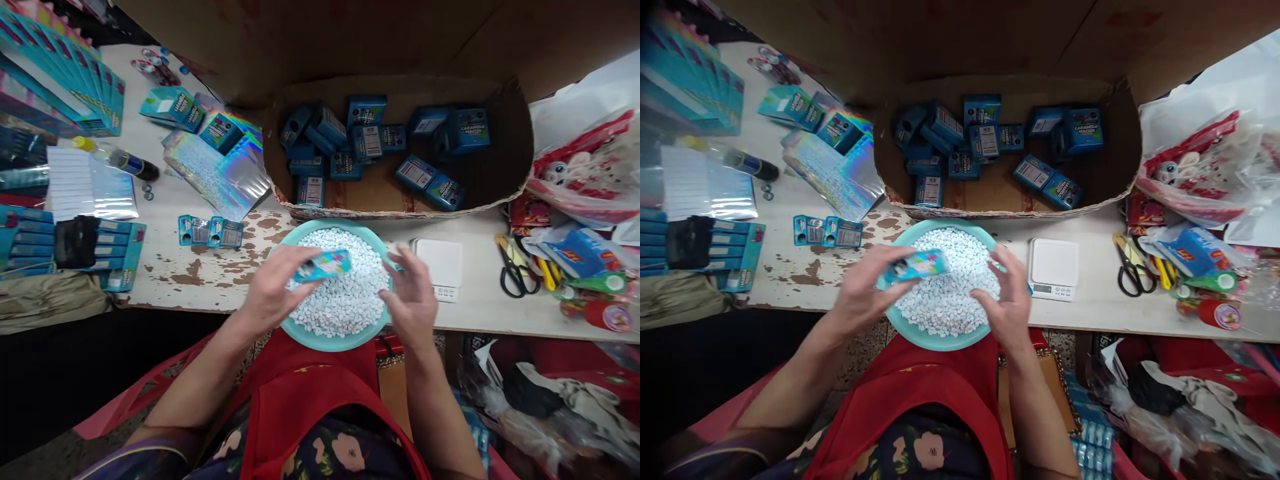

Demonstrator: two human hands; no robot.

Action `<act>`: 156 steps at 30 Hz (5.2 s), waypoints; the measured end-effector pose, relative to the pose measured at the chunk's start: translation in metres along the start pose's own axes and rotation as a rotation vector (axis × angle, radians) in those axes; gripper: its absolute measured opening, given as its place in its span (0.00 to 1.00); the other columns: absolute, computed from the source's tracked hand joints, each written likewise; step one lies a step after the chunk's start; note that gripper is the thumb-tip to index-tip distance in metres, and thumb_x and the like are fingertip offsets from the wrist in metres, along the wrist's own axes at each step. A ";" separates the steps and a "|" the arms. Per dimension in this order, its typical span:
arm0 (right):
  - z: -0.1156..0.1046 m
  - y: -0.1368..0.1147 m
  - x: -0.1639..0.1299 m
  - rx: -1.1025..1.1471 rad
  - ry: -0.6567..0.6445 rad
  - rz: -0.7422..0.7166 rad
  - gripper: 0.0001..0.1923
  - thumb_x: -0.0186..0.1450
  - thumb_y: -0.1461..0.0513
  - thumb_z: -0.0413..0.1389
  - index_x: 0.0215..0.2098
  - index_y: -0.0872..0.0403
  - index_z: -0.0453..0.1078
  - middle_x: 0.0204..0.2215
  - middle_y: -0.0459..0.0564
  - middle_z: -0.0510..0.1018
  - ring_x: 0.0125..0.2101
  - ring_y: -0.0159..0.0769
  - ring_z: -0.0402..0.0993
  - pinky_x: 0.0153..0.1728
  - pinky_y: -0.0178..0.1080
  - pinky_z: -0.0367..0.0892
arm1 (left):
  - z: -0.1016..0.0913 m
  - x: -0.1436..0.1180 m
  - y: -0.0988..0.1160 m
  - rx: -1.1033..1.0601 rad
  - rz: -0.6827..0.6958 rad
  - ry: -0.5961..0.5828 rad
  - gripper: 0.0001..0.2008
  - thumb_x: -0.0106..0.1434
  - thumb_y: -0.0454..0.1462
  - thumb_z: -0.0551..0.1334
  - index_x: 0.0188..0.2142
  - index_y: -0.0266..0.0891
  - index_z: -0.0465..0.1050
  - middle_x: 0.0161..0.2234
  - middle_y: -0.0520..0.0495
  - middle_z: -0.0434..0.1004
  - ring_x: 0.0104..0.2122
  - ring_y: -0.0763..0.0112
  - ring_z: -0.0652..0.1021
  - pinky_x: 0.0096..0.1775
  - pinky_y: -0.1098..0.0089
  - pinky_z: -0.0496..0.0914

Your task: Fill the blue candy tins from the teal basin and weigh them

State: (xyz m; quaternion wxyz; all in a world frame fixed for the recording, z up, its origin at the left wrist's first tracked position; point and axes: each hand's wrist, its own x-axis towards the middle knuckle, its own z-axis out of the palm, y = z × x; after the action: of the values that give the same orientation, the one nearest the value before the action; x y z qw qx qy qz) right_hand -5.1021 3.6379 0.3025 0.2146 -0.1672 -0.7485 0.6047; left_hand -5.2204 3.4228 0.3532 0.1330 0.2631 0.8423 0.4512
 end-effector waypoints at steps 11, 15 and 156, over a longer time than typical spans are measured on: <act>-0.089 0.083 -0.040 -0.434 0.095 0.303 0.30 0.55 0.58 0.62 0.56 0.52 0.67 0.55 0.57 0.71 0.56 0.45 0.67 0.58 0.55 0.62 | -0.017 0.035 -0.180 0.360 -0.480 0.526 0.21 0.61 0.42 0.62 0.52 0.37 0.67 0.47 0.48 0.71 0.57 0.53 0.66 0.54 0.57 0.59; -0.069 0.111 -0.043 -0.296 0.153 0.451 0.32 0.49 0.56 0.66 0.51 0.55 0.70 0.49 0.57 0.76 0.49 0.46 0.73 0.53 0.53 0.66 | -0.010 0.026 -0.161 0.444 -0.413 0.540 0.20 0.63 0.41 0.60 0.53 0.36 0.68 0.55 0.42 0.67 0.60 0.48 0.63 0.56 0.54 0.58; 0.018 -0.036 -0.047 -0.353 -0.081 0.027 0.16 0.59 0.62 0.65 0.45 0.49 0.71 0.40 0.48 0.80 0.41 0.39 0.77 0.43 0.42 0.72 | 0.074 0.008 0.034 -1.073 -0.221 0.272 0.11 0.58 0.40 0.66 0.28 0.39 0.65 0.32 0.53 0.71 0.24 0.75 0.77 0.27 0.71 0.72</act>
State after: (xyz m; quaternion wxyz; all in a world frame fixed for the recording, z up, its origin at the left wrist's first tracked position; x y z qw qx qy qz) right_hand -5.0712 3.5913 0.3290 0.1435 -0.1878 -0.8489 0.4728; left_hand -5.1821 3.4943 0.3400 0.1849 0.0082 0.5270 0.8295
